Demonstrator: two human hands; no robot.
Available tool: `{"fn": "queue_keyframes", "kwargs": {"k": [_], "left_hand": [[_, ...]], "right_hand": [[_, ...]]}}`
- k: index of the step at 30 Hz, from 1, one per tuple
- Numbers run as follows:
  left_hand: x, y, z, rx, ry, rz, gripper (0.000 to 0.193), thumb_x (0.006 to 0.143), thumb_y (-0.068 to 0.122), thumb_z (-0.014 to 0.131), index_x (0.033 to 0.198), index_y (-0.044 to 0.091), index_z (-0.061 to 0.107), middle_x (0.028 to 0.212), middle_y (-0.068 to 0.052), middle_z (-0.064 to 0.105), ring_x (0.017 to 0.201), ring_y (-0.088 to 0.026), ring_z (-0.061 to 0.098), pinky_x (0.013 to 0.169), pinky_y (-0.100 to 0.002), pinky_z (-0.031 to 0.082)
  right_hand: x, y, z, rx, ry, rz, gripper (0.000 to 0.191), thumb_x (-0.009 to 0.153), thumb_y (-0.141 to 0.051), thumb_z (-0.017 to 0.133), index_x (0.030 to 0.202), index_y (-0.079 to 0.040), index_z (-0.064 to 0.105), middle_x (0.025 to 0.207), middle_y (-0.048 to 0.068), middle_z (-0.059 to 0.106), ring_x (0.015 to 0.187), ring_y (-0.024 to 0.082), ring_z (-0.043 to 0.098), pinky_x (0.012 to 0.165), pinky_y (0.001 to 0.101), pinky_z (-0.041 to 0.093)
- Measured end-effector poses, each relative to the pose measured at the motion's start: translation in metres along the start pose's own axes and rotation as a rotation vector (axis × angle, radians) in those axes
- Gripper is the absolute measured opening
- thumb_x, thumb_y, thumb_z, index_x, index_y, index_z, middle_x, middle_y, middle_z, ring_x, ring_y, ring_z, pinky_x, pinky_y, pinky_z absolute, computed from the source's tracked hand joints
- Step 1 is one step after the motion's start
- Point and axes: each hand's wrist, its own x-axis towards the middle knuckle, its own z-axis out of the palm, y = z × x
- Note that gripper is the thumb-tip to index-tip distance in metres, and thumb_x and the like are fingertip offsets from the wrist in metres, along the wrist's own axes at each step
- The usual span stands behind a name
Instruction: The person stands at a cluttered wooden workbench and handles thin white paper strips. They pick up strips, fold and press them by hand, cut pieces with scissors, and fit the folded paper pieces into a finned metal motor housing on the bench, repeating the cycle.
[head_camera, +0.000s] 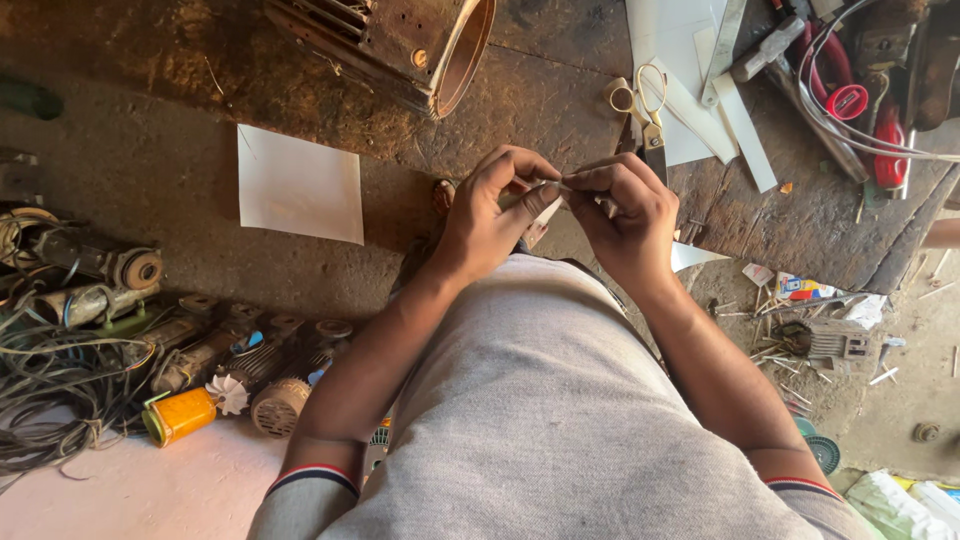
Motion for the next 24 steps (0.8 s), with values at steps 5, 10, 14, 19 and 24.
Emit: {"fn": "queue_keyframes", "kwargs": {"k": [5,10,14,19,24], "left_hand": [[0.008,0.009,-0.001,0.078,-0.011,-0.064,0.010,0.095,0.007,0.076,0.103,0.006,0.071,0.099,0.000,0.071,0.090,-0.009,0.071,0.078,-0.027,0.062],[0.029,-0.015,-0.005,0.135,-0.154,0.023,0.012,0.090,-0.001,0.076,0.097,0.007,0.070,0.097,-0.002,0.071,0.087,-0.014,0.072,0.073,-0.030,0.061],[0.082,-0.081,0.015,0.605,-0.184,0.399,0.024,0.091,-0.013,0.066,0.089,0.011,0.071,0.097,0.000,0.071,0.091,-0.019,0.065,0.077,-0.033,0.055],[0.105,-0.150,0.038,1.047,-0.244,0.532,0.008,0.098,0.011,0.065,0.091,0.009,0.067,0.105,-0.007,0.062,0.101,-0.025,0.059,0.085,-0.040,0.052],[0.058,-0.173,0.028,1.012,-0.201,0.479,0.019,0.093,0.011,0.063,0.110,0.009,0.071,0.118,-0.007,0.062,0.114,-0.028,0.056,0.095,-0.042,0.049]], "right_hand": [[-0.005,-0.005,-0.010,0.048,-0.084,0.032,0.019,0.093,0.002,0.078,0.109,0.002,0.069,0.110,0.010,0.068,0.099,0.015,0.072,0.082,0.0290,0.062],[-0.017,0.031,-0.007,0.140,0.004,0.180,0.012,0.096,0.000,0.078,0.101,0.000,0.069,0.099,0.007,0.066,0.085,0.015,0.064,0.072,0.0298,0.054],[-0.009,0.096,-0.002,-0.372,0.063,0.058,0.017,0.094,-0.002,0.080,0.109,-0.007,0.072,0.098,0.010,0.068,0.095,0.028,0.064,0.083,0.0403,0.054],[0.006,0.168,-0.006,-0.710,0.179,0.196,0.051,0.084,-0.015,0.082,0.127,-0.003,0.057,0.107,0.019,0.066,0.095,0.035,0.064,0.080,0.0476,0.053],[0.003,0.181,0.006,-0.657,0.071,0.448,0.030,0.094,-0.014,0.066,0.121,-0.005,0.055,0.104,0.017,0.067,0.098,0.038,0.066,0.084,0.0484,0.055]]}}
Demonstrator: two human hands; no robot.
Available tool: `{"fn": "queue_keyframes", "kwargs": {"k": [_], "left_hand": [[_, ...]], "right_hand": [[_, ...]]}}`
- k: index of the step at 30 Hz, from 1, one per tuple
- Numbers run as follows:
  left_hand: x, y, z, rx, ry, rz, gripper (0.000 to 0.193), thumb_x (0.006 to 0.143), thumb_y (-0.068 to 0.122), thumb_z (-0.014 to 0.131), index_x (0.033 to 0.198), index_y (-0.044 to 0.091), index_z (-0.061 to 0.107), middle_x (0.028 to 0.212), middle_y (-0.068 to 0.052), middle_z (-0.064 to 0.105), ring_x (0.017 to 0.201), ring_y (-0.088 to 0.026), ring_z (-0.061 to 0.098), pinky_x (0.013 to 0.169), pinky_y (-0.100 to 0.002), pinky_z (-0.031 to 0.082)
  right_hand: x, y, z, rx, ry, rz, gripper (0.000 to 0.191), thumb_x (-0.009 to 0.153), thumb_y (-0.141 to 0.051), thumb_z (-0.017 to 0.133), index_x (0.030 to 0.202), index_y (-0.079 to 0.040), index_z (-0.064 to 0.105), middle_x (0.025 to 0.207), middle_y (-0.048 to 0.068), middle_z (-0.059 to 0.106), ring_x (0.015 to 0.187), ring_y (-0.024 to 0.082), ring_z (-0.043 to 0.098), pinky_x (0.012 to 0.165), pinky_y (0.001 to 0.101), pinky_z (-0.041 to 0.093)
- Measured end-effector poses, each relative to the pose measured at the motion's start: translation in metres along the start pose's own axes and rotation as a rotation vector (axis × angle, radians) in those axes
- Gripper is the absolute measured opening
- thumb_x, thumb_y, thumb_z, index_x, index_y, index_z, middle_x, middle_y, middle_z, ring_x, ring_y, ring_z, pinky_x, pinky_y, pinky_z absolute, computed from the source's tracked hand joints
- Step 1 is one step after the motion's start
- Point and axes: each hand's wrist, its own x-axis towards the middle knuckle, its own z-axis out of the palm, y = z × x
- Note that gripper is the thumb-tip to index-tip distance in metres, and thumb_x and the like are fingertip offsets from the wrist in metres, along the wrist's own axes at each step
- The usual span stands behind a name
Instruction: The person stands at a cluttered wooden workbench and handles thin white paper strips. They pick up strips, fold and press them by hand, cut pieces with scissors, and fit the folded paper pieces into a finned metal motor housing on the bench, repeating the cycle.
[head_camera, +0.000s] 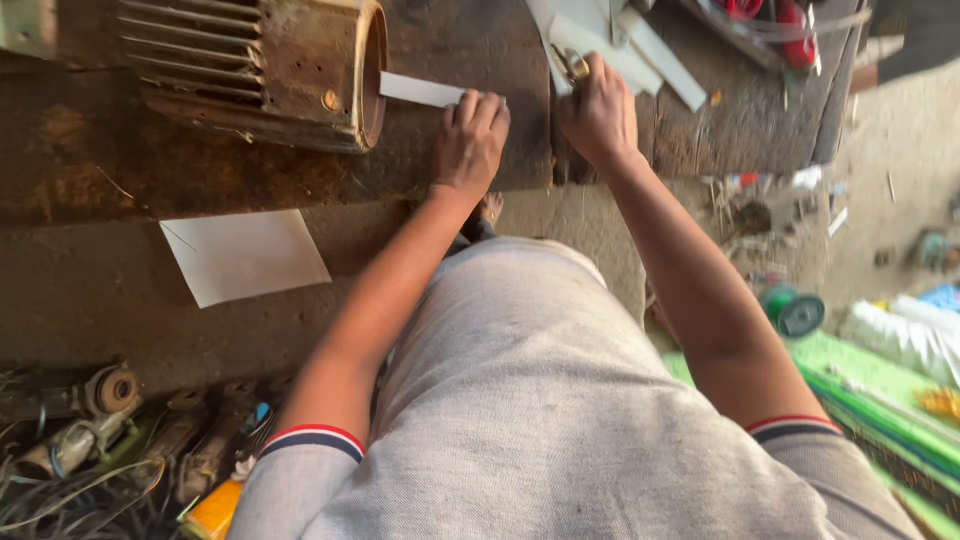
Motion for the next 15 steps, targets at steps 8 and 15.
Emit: {"fn": "queue_keyframes", "kwargs": {"k": [8,15], "left_hand": [[-0.024,0.000,0.004,0.047,-0.124,-0.033,0.044,0.097,0.013,0.055,0.140,0.006,0.062,0.140,-0.015,0.056,0.133,-0.036,0.050,0.109,-0.048,0.045],[-0.030,-0.004,0.004,0.047,-0.122,-0.015,0.041,0.094,0.012,0.056,0.134,0.007,0.064,0.143,-0.015,0.055,0.137,-0.037,0.049,0.111,-0.048,0.044]], "right_hand": [[-0.010,-0.062,0.017,-0.083,-0.078,-0.012,0.023,0.098,-0.024,0.069,0.111,-0.005,0.068,0.106,0.018,0.068,0.099,0.042,0.064,0.081,0.0519,0.053],[-0.018,-0.060,0.022,-0.131,-0.148,-0.045,0.019,0.096,-0.012,0.066,0.114,-0.007,0.066,0.112,0.014,0.067,0.108,0.037,0.062,0.092,0.0485,0.052]]}}
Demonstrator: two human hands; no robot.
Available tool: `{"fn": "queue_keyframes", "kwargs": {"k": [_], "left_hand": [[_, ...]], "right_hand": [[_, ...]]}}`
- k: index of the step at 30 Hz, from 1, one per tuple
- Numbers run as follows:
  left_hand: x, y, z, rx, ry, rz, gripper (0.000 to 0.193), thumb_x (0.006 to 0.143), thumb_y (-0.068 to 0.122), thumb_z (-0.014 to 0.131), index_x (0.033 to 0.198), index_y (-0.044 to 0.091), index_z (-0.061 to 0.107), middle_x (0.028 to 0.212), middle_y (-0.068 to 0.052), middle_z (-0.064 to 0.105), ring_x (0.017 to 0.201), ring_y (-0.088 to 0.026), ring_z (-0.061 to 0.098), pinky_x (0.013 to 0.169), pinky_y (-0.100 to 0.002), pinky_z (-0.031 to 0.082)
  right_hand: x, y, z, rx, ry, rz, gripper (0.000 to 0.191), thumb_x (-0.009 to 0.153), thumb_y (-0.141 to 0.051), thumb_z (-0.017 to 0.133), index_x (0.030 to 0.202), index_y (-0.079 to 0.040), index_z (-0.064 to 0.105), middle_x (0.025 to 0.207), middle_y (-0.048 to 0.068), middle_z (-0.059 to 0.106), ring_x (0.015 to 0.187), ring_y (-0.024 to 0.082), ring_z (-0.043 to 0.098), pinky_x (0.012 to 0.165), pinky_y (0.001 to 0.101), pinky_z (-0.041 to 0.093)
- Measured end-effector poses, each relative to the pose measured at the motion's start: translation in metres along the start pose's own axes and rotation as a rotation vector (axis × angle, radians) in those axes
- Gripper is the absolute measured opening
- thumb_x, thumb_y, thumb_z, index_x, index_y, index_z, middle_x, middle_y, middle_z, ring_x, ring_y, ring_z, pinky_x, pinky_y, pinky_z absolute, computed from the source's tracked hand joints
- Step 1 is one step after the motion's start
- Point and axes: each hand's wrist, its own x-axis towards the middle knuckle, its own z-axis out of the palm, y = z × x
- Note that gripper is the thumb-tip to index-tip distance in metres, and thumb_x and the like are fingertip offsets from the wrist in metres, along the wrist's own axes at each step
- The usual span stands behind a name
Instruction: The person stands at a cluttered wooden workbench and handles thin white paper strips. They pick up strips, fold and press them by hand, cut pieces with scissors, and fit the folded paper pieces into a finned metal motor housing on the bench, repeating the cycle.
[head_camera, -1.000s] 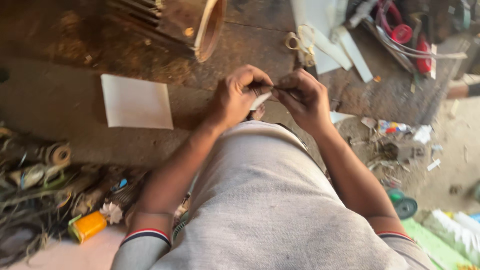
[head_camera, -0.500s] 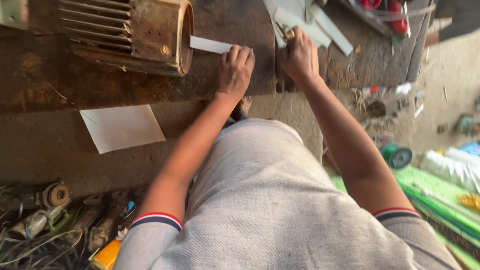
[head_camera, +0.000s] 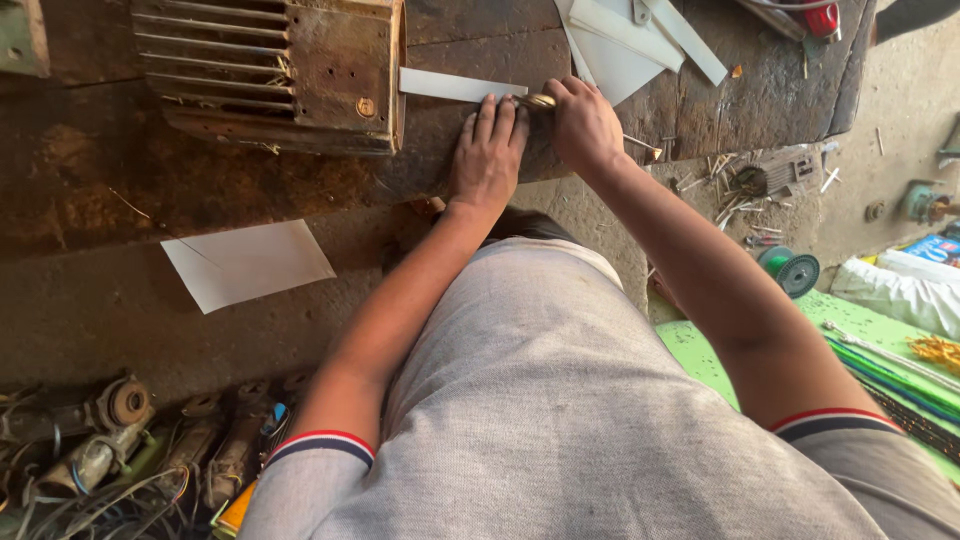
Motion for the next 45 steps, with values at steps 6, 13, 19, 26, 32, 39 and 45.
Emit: {"fn": "queue_keyframes", "kwargs": {"k": [6,13,19,26,32,39,45], "left_hand": [[0.011,-0.002,0.004,-0.081,-0.023,-0.007,0.024,0.096,0.015,0.060,0.117,0.006,0.068,0.133,-0.016,0.058,0.128,-0.037,0.054,0.104,-0.048,0.049],[0.043,-0.009,0.002,-0.083,0.100,0.082,0.016,0.086,0.014,0.062,0.100,0.015,0.069,0.130,-0.017,0.060,0.111,-0.034,0.060,0.077,-0.043,0.056],[0.045,-0.020,-0.056,-0.260,0.086,0.220,0.020,0.097,0.010,0.062,0.114,0.013,0.073,0.112,-0.007,0.066,0.105,-0.025,0.067,0.081,-0.036,0.060],[0.011,0.009,-0.142,-0.862,0.119,0.307,0.009,0.095,0.021,0.074,0.098,0.012,0.073,0.102,-0.003,0.072,0.091,-0.018,0.071,0.082,-0.032,0.062],[0.051,-0.010,-0.148,-1.077,0.121,-0.299,0.024,0.100,0.028,0.072,0.109,0.007,0.068,0.098,-0.003,0.067,0.084,-0.011,0.069,0.075,-0.026,0.061],[0.061,-0.017,-0.141,-1.437,-0.016,-0.385,0.025,0.097,0.031,0.069,0.105,0.008,0.073,0.095,-0.001,0.075,0.089,-0.014,0.071,0.081,-0.030,0.059],[0.096,-0.024,-0.086,-0.425,0.282,-0.006,0.013,0.096,0.017,0.068,0.103,0.007,0.071,0.098,-0.005,0.069,0.093,-0.019,0.066,0.083,-0.034,0.053]], "right_hand": [[0.004,-0.001,0.005,-0.218,0.019,-0.037,0.020,0.094,-0.005,0.066,0.114,-0.007,0.065,0.112,0.014,0.065,0.109,0.035,0.062,0.087,0.0468,0.054],[0.022,0.011,-0.005,0.143,0.164,0.004,0.021,0.100,-0.021,0.071,0.114,-0.005,0.071,0.102,0.017,0.072,0.093,0.040,0.067,0.078,0.0501,0.054],[-0.001,-0.011,-0.020,0.976,-0.157,0.655,0.045,0.108,-0.045,0.062,0.104,-0.001,0.072,0.090,0.013,0.071,0.075,0.017,0.064,0.063,0.0328,0.051],[-0.007,-0.049,-0.067,1.329,0.003,0.425,0.014,0.099,-0.015,0.069,0.108,-0.004,0.069,0.095,0.004,0.072,0.080,0.012,0.068,0.069,0.0272,0.061],[-0.027,-0.068,-0.082,1.034,0.193,0.040,0.016,0.105,-0.004,0.071,0.120,-0.004,0.067,0.102,0.002,0.070,0.088,0.007,0.062,0.076,0.0212,0.050],[-0.038,-0.076,-0.079,1.162,0.324,0.135,0.009,0.107,-0.001,0.072,0.115,-0.002,0.068,0.100,0.000,0.069,0.086,0.005,0.060,0.074,0.0203,0.047],[-0.021,-0.060,-0.075,1.139,0.289,0.326,0.020,0.097,-0.010,0.071,0.114,-0.015,0.060,0.102,-0.006,0.070,0.075,0.003,0.062,0.057,0.0193,0.047]]}}
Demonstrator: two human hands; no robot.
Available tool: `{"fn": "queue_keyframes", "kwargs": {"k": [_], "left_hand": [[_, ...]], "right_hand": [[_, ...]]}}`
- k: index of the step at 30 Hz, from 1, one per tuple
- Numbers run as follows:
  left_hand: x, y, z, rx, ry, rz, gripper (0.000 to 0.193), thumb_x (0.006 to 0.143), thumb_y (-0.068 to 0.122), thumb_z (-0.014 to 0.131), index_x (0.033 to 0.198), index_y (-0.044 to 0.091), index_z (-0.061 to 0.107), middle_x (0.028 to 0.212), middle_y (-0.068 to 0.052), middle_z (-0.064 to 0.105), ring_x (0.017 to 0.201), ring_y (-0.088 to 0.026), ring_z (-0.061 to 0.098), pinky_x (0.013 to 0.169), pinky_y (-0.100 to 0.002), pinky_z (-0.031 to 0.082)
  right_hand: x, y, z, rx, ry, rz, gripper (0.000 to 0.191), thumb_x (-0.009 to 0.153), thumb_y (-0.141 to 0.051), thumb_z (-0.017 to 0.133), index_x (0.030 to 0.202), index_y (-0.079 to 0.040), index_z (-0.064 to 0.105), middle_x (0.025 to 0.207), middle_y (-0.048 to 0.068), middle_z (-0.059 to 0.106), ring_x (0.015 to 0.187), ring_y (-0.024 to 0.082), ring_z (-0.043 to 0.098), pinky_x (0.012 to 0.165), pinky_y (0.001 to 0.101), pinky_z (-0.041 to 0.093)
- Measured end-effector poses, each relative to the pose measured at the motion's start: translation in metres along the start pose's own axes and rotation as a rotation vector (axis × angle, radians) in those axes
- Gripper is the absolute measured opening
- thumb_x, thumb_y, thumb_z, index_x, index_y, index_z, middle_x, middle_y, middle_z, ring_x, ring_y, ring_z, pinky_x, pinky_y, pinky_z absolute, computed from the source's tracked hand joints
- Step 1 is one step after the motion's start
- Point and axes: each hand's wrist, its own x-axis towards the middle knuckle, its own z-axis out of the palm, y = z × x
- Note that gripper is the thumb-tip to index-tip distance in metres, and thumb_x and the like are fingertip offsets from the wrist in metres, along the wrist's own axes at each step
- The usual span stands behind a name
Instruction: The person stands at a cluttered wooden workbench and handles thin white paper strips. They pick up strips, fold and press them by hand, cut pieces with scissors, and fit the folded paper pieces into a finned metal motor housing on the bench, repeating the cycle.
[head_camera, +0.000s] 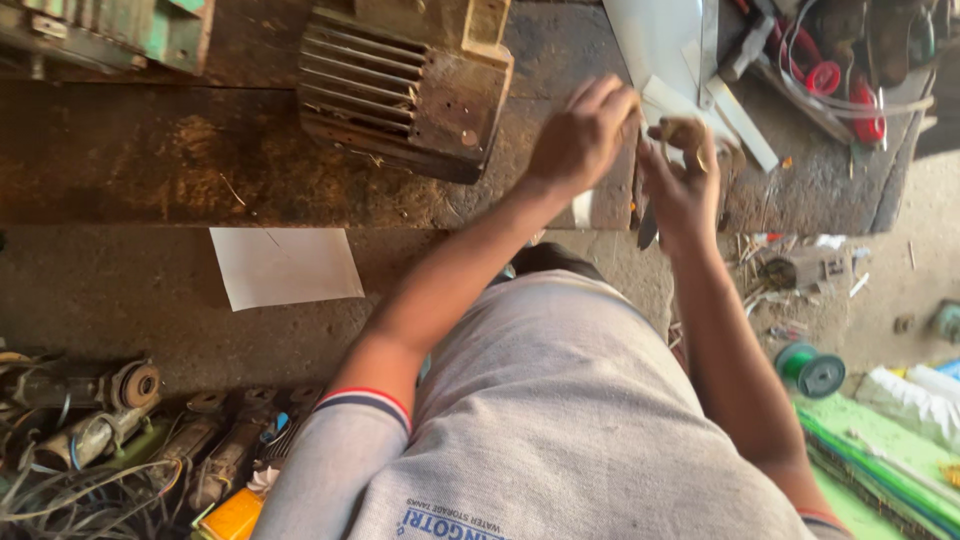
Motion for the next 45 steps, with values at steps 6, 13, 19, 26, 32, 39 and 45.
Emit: {"fn": "queue_keyframes", "kwargs": {"k": [6,13,19,26,32,39,45], "left_hand": [[-0.031,-0.024,0.062,0.462,-0.265,0.291,0.005,0.081,0.010,0.065,0.083,0.015,0.067,0.086,-0.006,0.060,0.086,-0.025,0.059,0.076,-0.038,0.047],[-0.106,-0.021,0.047,0.406,-0.211,0.148,0.039,0.093,0.013,0.061,0.131,0.006,0.066,0.134,-0.010,0.059,0.128,-0.033,0.052,0.101,-0.044,0.048],[-0.109,-0.017,0.034,0.404,-0.348,0.086,0.051,0.093,0.009,0.057,0.144,0.010,0.058,0.148,-0.012,0.052,0.141,-0.035,0.046,0.111,-0.045,0.046],[-0.102,-0.016,0.040,0.414,-0.432,0.040,0.027,0.103,0.014,0.059,0.129,0.007,0.066,0.134,-0.011,0.055,0.133,-0.033,0.052,0.107,-0.045,0.049],[-0.087,-0.016,0.049,0.393,-0.237,0.130,0.023,0.091,0.015,0.062,0.114,0.012,0.066,0.135,-0.010,0.058,0.123,-0.031,0.054,0.091,-0.043,0.052],[-0.029,-0.008,0.026,0.380,-0.323,0.331,0.017,0.093,0.009,0.066,0.110,0.009,0.064,0.122,-0.011,0.058,0.108,-0.028,0.062,0.080,-0.039,0.057],[-0.004,0.051,-0.032,0.177,-0.085,-0.104,0.023,0.097,-0.002,0.063,0.120,0.005,0.061,0.114,-0.012,0.056,0.102,-0.029,0.066,0.083,-0.039,0.059]], "right_hand": [[0.030,0.052,-0.006,-0.768,0.095,-0.181,0.025,0.102,-0.023,0.069,0.120,-0.007,0.064,0.094,0.020,0.072,0.086,0.036,0.069,0.074,0.0454,0.054],[0.029,0.089,-0.002,-1.016,-0.125,-0.261,0.026,0.096,-0.024,0.073,0.109,-0.004,0.062,0.103,0.023,0.069,0.093,0.046,0.067,0.079,0.0541,0.054],[0.031,0.087,0.002,-1.037,-0.253,-0.066,0.024,0.106,-0.027,0.065,0.111,-0.005,0.060,0.102,0.021,0.068,0.092,0.041,0.070,0.079,0.0517,0.055],[0.021,0.099,0.002,-1.292,-0.162,-0.343,0.025,0.095,-0.008,0.063,0.120,-0.007,0.060,0.107,0.018,0.067,0.101,0.042,0.069,0.082,0.0524,0.055],[0.065,0.104,-0.019,-0.996,-0.240,-0.102,0.023,0.107,-0.024,0.066,0.119,-0.006,0.058,0.111,0.019,0.066,0.105,0.046,0.063,0.087,0.0539,0.050],[0.058,0.068,-0.039,-0.901,0.032,-0.443,0.039,0.092,-0.011,0.074,0.124,0.001,0.055,0.114,0.024,0.060,0.106,0.045,0.057,0.091,0.0512,0.047],[0.021,-0.007,-0.019,-0.758,-0.117,-0.790,0.057,0.088,-0.013,0.080,0.139,-0.007,0.055,0.127,0.014,0.062,0.117,0.036,0.059,0.101,0.0477,0.045]]}}
